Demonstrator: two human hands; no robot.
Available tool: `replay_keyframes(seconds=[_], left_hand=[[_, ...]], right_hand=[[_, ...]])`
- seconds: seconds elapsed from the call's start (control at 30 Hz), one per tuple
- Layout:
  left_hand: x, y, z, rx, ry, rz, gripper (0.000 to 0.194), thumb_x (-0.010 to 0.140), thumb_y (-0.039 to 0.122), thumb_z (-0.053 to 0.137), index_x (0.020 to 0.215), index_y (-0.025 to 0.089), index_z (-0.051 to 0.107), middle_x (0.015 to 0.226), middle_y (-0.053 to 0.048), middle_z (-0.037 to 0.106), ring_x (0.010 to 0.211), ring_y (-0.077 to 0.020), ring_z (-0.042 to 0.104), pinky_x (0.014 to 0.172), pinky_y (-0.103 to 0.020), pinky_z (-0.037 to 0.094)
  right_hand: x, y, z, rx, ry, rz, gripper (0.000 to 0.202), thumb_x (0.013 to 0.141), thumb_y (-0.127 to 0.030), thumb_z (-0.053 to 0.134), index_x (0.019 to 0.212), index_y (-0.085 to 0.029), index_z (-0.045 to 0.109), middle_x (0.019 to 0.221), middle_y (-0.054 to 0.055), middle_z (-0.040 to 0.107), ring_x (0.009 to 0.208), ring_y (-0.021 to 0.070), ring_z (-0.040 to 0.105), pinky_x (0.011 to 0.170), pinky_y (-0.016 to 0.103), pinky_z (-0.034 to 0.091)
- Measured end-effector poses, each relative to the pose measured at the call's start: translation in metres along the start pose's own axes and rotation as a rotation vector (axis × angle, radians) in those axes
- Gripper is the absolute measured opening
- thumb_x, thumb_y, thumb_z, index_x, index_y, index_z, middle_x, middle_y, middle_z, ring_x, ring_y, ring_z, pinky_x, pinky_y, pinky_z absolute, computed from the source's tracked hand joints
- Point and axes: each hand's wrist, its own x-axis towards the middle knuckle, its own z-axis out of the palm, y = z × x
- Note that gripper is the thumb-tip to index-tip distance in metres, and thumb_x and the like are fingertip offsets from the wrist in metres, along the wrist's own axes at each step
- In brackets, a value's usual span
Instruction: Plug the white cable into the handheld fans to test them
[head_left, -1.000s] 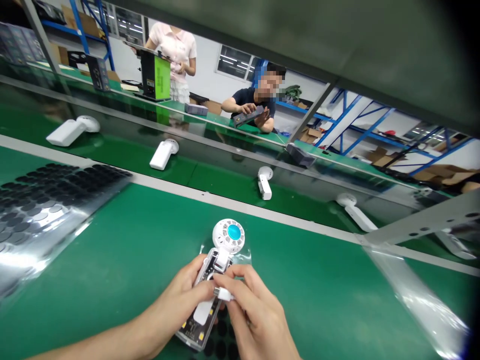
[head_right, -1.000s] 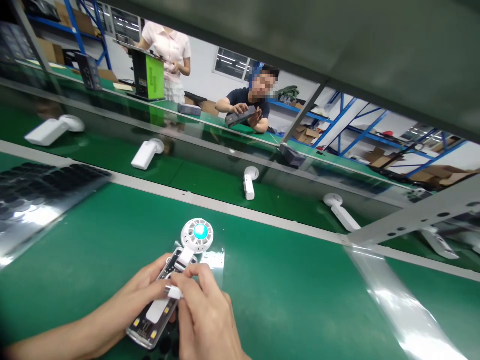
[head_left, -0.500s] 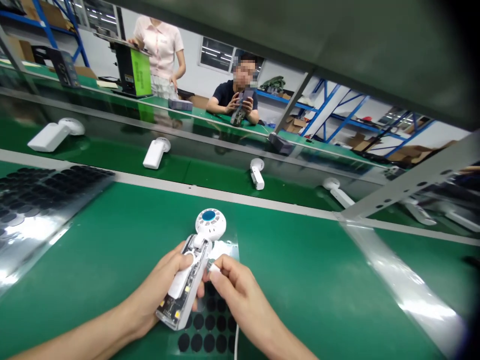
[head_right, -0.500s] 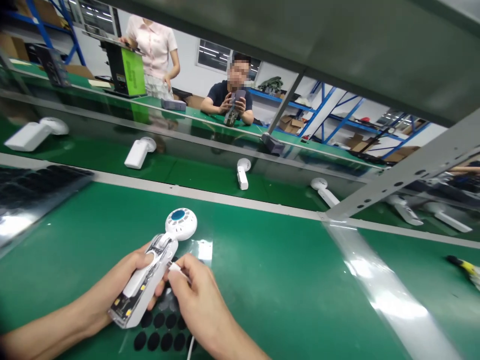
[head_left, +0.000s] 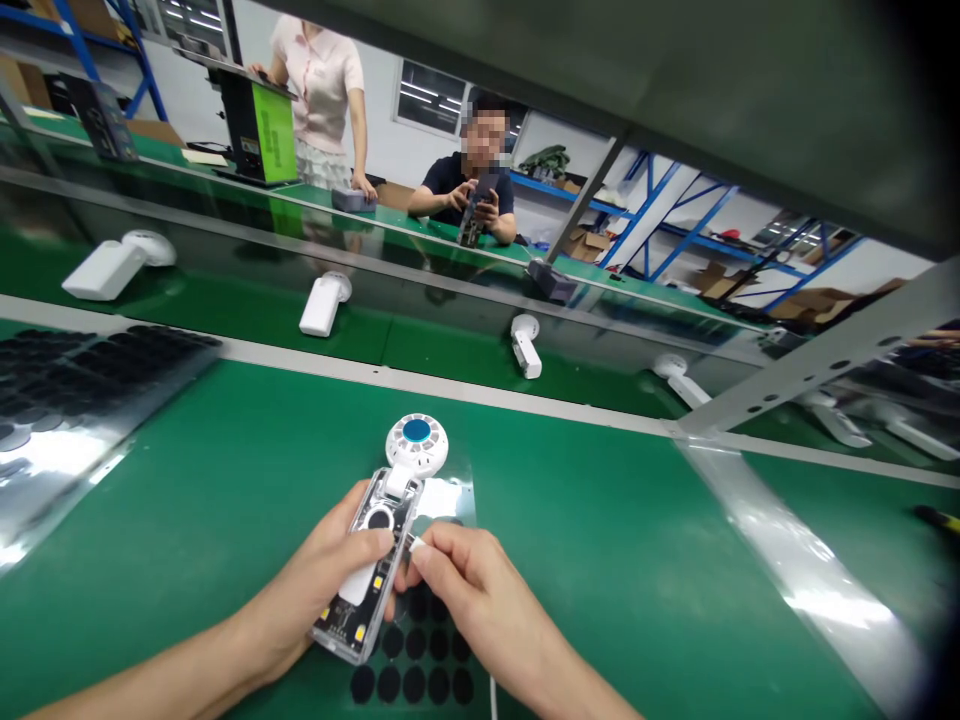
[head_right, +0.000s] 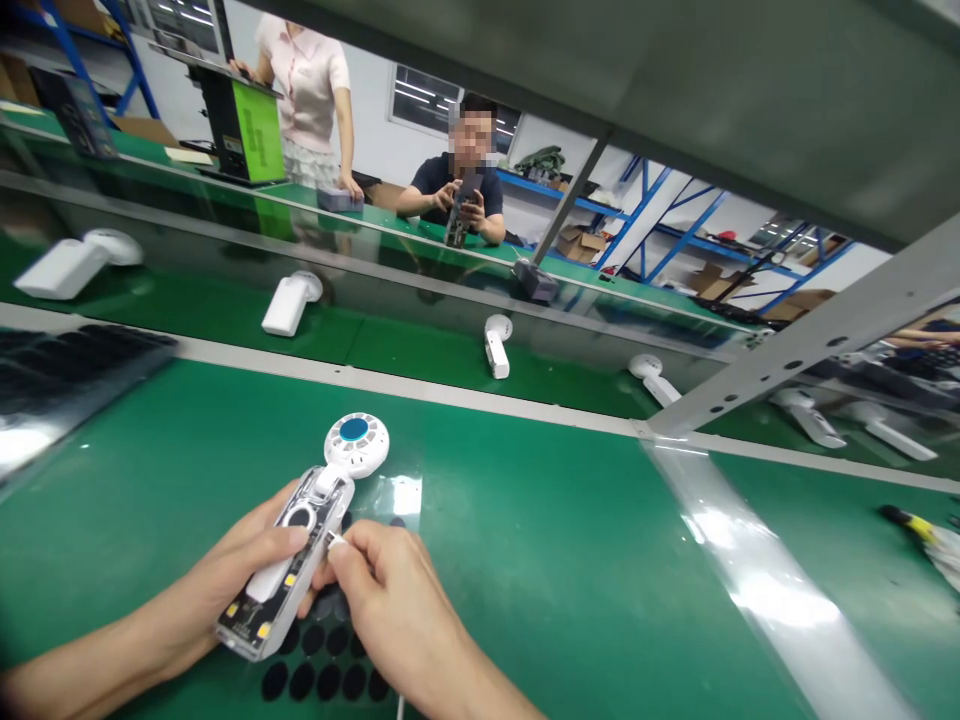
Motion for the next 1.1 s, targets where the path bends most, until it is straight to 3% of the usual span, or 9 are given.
replay_keyframes(seconds=[0.13, 0.23, 0.47, 0.6, 0.93, 1.1], left_hand=[[0.0, 0.004, 0.004, 0.126, 0.032, -0.003, 0.055, 0.071, 0.037, 0.063, 0.114, 0.017, 0.035, 0.068, 0.0, 0.06, 0.052, -0.0131, 0.056, 0.046, -0.02, 0.043], [0.002, 0.004, 0.007, 0.247, 0.062, -0.001, 0.054, 0.069, 0.027, 0.062, 0.115, 0.018, 0.034, 0.066, 0.002, 0.06, 0.052, -0.0138, 0.056, 0.048, -0.022, 0.045], [0.002, 0.002, 0.008, 0.333, 0.037, -0.042, 0.062, 0.067, 0.014, 0.053, 0.123, 0.018, 0.028, 0.065, 0.004, 0.06, 0.051, -0.0143, 0.057, 0.047, -0.023, 0.045], [0.0, 0.003, 0.011, 0.252, 0.007, -0.085, 0.063, 0.067, 0.016, 0.055, 0.123, 0.016, 0.026, 0.064, 0.005, 0.059, 0.05, -0.0119, 0.054, 0.047, -0.022, 0.046], [0.004, 0.0, 0.012, 0.253, 0.035, -0.036, 0.041, 0.071, 0.02, 0.055, 0.106, 0.019, 0.033, 0.066, 0.004, 0.059, 0.05, -0.0105, 0.056, 0.046, -0.02, 0.043], [0.002, -0.001, 0.011, 0.23, 0.036, -0.021, 0.048, 0.071, 0.032, 0.059, 0.109, 0.018, 0.032, 0.066, 0.002, 0.059, 0.048, -0.0111, 0.054, 0.046, -0.022, 0.044]], right_hand=[[0.0, -0.005, -0.007, -0.121, -0.004, 0.045, 0.026, 0.086, -0.017, 0.042, 0.064, -0.017, 0.056, 0.061, -0.003, 0.057, 0.059, 0.0103, 0.049, 0.058, 0.022, 0.036], [-0.001, -0.008, -0.013, -0.196, -0.046, 0.081, 0.025, 0.084, -0.016, 0.044, 0.061, -0.017, 0.055, 0.054, -0.005, 0.046, 0.051, 0.0084, 0.04, 0.05, 0.021, 0.03], [-0.001, -0.001, -0.02, -0.243, -0.147, 0.105, 0.024, 0.083, -0.016, 0.045, 0.062, -0.017, 0.057, 0.053, -0.006, 0.044, 0.049, 0.0086, 0.037, 0.046, 0.021, 0.027], [0.0, -0.003, -0.021, -0.187, -0.178, 0.095, 0.025, 0.082, -0.015, 0.045, 0.06, -0.017, 0.057, 0.054, -0.005, 0.045, 0.05, 0.0085, 0.037, 0.048, 0.021, 0.028], [0.01, 0.0, -0.021, 0.011, -0.228, 0.184, 0.021, 0.078, -0.022, 0.046, 0.059, -0.016, 0.054, 0.06, 0.0, 0.056, 0.052, 0.0098, 0.037, 0.051, 0.023, 0.029], [0.013, -0.003, -0.022, 0.084, -0.205, 0.154, 0.023, 0.08, -0.025, 0.048, 0.059, -0.015, 0.054, 0.059, -0.001, 0.052, 0.051, 0.0091, 0.034, 0.051, 0.023, 0.027]])
